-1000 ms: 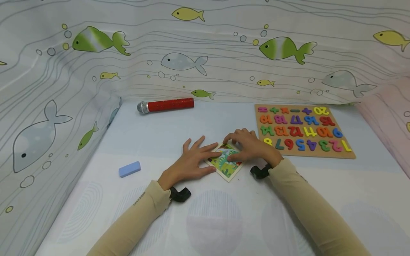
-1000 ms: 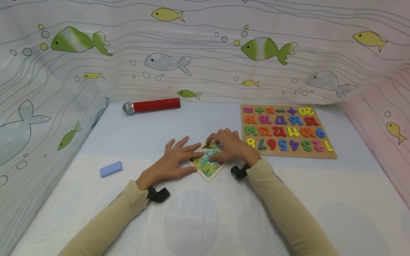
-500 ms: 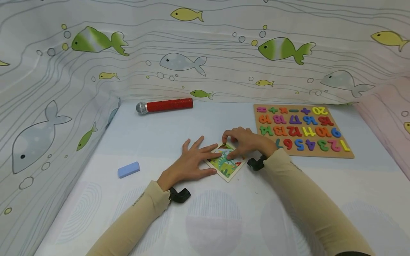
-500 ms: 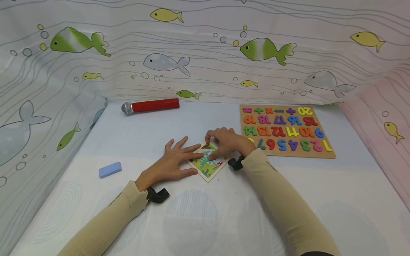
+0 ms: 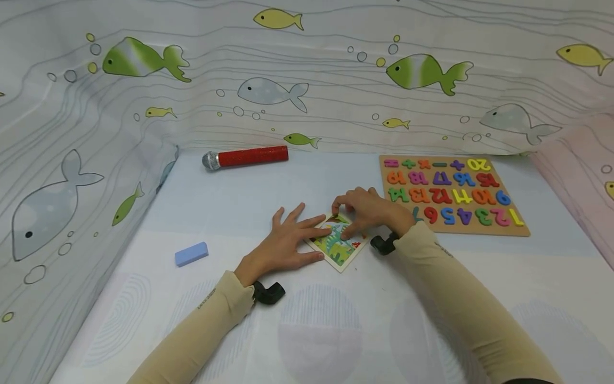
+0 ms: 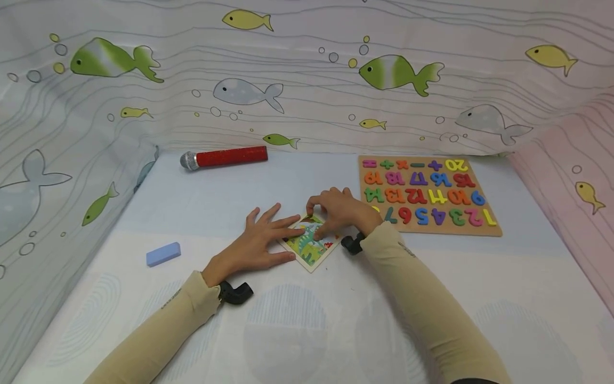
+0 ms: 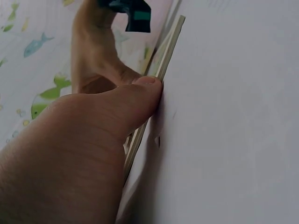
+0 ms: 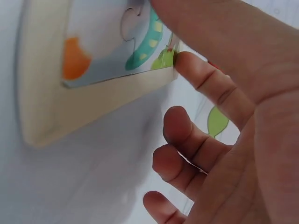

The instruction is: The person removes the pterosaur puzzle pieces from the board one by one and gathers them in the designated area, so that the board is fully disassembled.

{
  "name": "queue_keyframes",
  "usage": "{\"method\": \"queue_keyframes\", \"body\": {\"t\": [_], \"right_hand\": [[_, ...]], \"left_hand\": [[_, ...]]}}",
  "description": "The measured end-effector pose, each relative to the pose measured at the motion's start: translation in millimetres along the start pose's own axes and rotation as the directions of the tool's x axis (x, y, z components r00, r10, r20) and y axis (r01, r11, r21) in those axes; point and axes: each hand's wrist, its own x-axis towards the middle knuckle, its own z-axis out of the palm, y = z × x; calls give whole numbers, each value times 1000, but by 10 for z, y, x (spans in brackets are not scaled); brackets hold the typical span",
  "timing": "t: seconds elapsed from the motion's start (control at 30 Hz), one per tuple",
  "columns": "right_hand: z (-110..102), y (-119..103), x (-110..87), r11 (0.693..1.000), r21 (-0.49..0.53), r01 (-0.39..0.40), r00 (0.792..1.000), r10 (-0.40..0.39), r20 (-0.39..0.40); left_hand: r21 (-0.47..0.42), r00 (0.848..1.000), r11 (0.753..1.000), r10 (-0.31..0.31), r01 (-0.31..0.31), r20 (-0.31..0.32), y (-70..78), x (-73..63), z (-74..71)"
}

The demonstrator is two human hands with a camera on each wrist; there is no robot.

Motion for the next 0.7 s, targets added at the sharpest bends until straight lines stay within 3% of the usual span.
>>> {"method": "queue_keyframes", "body": {"t": [0.7], "right_hand": [[-72, -44, 141, 998, 57, -33, 993, 26, 114]], "left_hand": [[-16, 1000, 1000, -1, 0, -20, -6, -8, 26]]}}
